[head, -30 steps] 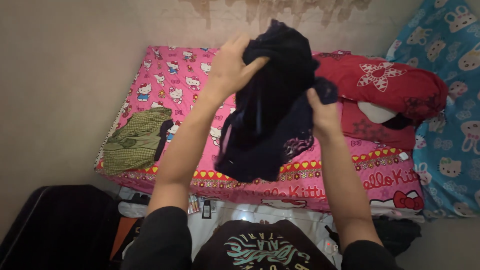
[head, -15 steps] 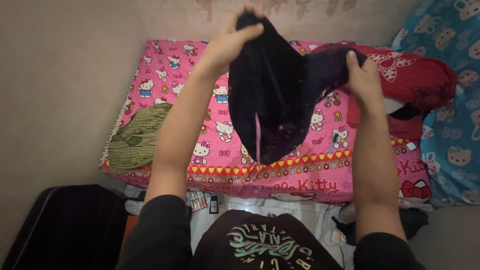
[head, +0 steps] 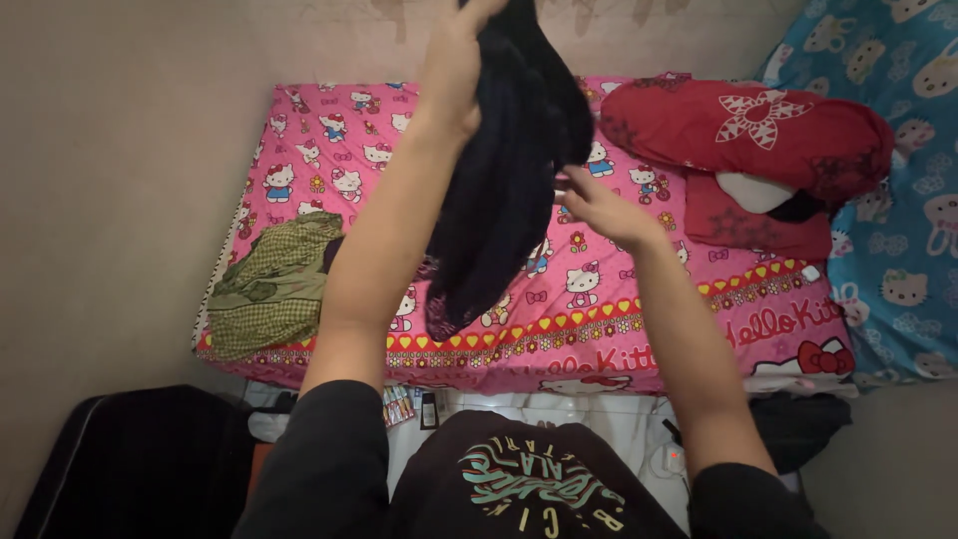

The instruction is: The person folds clothes by hand and packs them into a suitcase, then lays out another garment on the bed and folds it.

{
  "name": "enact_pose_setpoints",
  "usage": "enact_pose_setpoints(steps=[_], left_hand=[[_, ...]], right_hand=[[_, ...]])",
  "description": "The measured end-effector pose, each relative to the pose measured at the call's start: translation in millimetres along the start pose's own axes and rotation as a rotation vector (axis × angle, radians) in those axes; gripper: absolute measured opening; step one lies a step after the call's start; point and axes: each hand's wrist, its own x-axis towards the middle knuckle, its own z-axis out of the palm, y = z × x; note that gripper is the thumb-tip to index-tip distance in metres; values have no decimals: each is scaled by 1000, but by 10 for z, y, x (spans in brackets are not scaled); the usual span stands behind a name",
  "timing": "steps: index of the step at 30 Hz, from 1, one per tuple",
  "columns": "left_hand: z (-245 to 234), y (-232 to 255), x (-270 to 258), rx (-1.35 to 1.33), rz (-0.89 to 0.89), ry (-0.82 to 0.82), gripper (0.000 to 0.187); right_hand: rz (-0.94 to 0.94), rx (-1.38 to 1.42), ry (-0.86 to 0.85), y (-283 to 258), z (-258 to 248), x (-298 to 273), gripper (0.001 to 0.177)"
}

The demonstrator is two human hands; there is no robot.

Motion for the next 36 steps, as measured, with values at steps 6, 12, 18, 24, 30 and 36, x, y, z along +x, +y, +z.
enact_pose_setpoints(steps=[6, 12, 18, 24, 30, 36], left_hand=[[-78, 232, -309, -244, -176, -220, 35], [-519, 483, -638, -134, -95, -235, 40], [-854, 501, -941, 722, 0, -285, 43], [-843, 277, -905, 1353, -31, -499, 63], [-473, -14, -795, 807, 38, -666, 121], [-426, -626, -518, 1051, -258, -535, 52]], right_hand=[[-79, 568, 291, -141, 122, 464, 87], [-369, 1114, 260, -782, -335, 530, 41], [-580, 738, 464, -1016, -782, 721, 29], [-631, 270, 408, -591, -1095, 1072, 18], [-748, 190, 360, -768, -1086, 979, 27], [-799, -738, 514, -728, -1406, 762, 26]])
